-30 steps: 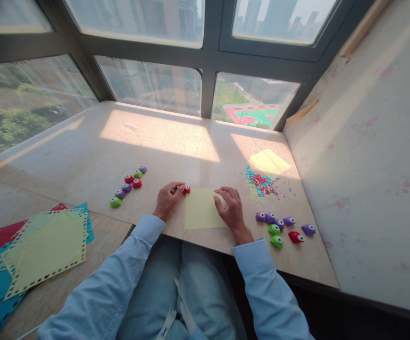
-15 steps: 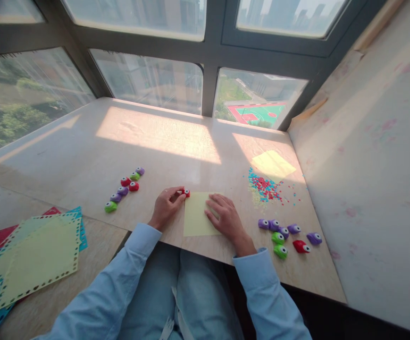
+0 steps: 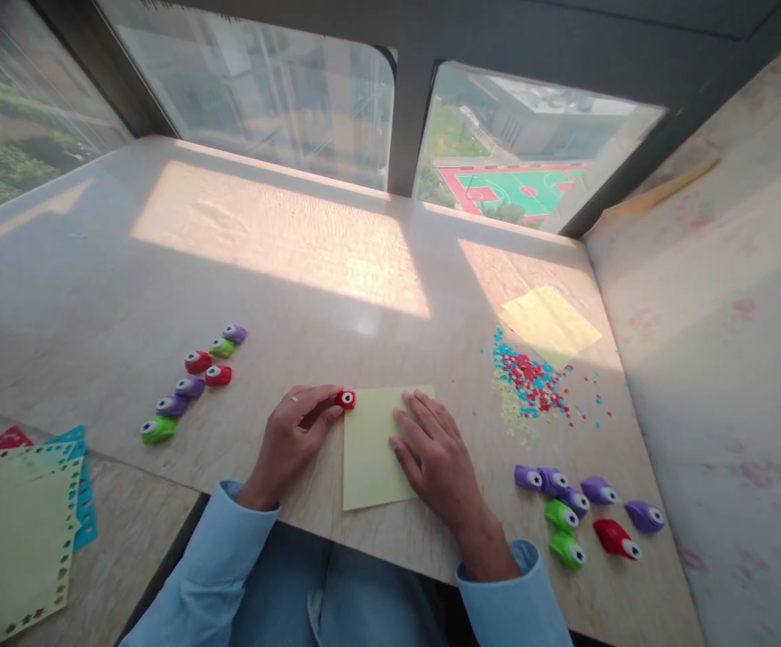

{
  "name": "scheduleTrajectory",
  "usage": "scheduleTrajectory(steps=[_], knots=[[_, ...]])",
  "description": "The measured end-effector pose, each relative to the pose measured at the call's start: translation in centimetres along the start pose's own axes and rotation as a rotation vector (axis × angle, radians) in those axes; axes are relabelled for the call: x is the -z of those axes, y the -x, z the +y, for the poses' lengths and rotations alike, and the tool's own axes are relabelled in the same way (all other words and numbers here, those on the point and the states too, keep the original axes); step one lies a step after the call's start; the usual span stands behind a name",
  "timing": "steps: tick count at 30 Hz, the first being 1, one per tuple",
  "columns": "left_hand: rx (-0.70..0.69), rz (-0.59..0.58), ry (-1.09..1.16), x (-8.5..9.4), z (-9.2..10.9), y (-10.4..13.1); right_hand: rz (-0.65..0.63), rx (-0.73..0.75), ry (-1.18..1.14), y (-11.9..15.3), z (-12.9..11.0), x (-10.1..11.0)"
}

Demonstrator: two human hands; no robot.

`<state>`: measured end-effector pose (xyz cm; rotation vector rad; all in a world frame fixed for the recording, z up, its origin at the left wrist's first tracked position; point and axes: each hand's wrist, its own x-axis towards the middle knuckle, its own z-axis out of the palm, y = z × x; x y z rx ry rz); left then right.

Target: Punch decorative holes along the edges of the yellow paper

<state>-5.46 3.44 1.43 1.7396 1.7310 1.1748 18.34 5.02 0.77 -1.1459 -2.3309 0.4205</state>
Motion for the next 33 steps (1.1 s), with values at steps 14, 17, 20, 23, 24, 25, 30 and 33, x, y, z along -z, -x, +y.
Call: scheduleTrajectory(steps=[14, 17, 20, 23, 24, 25, 30, 33], knots=[[-0.088, -0.004, -0.063, 0.25, 0.54, -0.36, -0.045, 0.010, 0.050, 0.42, -0.49, 0.57], [-0.116, -0.007, -0.073, 0.22, 0.60, -0.49, -0.040, 0.015, 0.050, 0.46, -0.52, 0.65], [-0.125, -0.007, -0.077, 0.15, 0.57, -0.58, -0.035, 0.016, 0.046, 0.49, -0.50, 0.66], [-0.126, -0.012, -0.087, 0.13, 0.64, -0.63, -0.026, 0.014, 0.039, 0.48, -0.51, 0.62], [-0.125, -0.013, -0.090, 0.14, 0.68, -0.64, -0.024, 0.012, 0.037, 0.47, -0.52, 0.60], [-0.123, -0.015, -0.091, 0.16, 0.71, -0.65, -0.022, 0.009, 0.035, 0.46, -0.54, 0.58], [-0.085, -0.006, -0.083, 0.29, 0.74, -0.54, -0.002, -0.001, 0.005, 0.38, -0.55, 0.48], [-0.007, 0.011, -0.029, 0.28, 0.70, -0.39, 0.053, -0.013, -0.038, 0.33, -0.49, 0.51]])
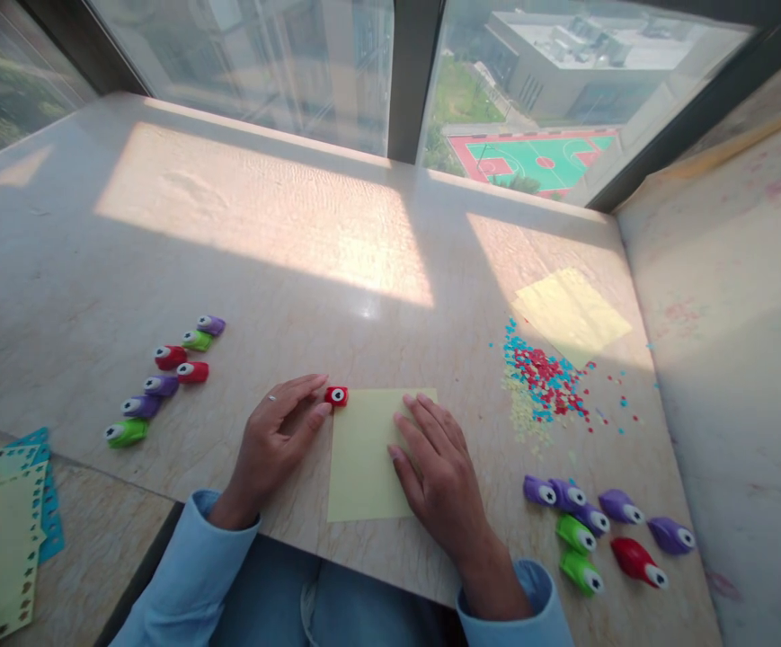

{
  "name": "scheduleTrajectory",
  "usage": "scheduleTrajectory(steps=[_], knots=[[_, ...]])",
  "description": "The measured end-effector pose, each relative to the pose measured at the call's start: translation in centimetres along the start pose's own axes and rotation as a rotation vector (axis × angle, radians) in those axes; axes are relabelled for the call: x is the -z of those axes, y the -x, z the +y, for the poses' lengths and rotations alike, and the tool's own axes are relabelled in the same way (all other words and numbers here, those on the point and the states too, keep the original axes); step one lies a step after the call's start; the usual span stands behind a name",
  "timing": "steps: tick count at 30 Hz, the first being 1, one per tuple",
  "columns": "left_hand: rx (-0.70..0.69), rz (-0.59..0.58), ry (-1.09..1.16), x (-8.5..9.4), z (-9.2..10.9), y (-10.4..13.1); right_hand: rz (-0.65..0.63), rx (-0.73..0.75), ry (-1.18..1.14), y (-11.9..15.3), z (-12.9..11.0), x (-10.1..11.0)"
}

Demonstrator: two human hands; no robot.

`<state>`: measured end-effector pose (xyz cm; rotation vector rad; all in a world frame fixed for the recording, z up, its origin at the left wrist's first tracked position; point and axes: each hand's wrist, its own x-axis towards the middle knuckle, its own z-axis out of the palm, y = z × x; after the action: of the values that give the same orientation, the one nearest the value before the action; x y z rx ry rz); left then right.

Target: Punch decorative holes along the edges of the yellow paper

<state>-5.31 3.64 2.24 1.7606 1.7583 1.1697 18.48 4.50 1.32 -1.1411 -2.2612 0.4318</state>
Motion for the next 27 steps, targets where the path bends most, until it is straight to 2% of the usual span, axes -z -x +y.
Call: scheduleTrajectory(steps=[3, 6, 8, 10, 13, 16, 20, 24, 27], knots=[[0.120, 0.045, 0.108, -0.1, 0.0, 0.1, 0.055, -0.021, -0.041, 0.0, 0.0, 0.1], [0.254, 0.162, 0.224, 0.0, 0.1, 0.0, 0.086, -0.033, -0.077, 0.0, 0.1, 0.1], [0.332, 0.179, 0.241, 0.4, 0.4, -0.4, 0.109, -0.035, -0.096, 0.0, 0.1, 0.1], [0.382, 0.078, 0.173, 0.9, 0.8, -1.1, 0.138, -0.037, -0.113, 0.0, 0.2, 0.0], [0.406, -0.157, 0.017, 1.6, 1.5, -2.4, 0.177, -0.052, -0.138, 0.0, 0.2, 0.1], [0.426, -0.334, -0.100, 1.6, 1.8, -3.6, 0.204, -0.091, -0.169, 0.0, 0.3, 0.3], [0.500, -0.422, -0.101, 1.1, 1.3, -4.6, 0.248, -0.162, -0.229, -0.1, 0.3, 0.5], [0.614, -0.457, -0.024, 1.2, 1.0, -5.0, 0.281, -0.209, -0.292, -0.2, 0.2, 0.4], [0.632, -0.483, -0.017, 1.3, 1.2, -5.2, 0.291, -0.230, -0.327, -0.2, 0.2, 0.4]])
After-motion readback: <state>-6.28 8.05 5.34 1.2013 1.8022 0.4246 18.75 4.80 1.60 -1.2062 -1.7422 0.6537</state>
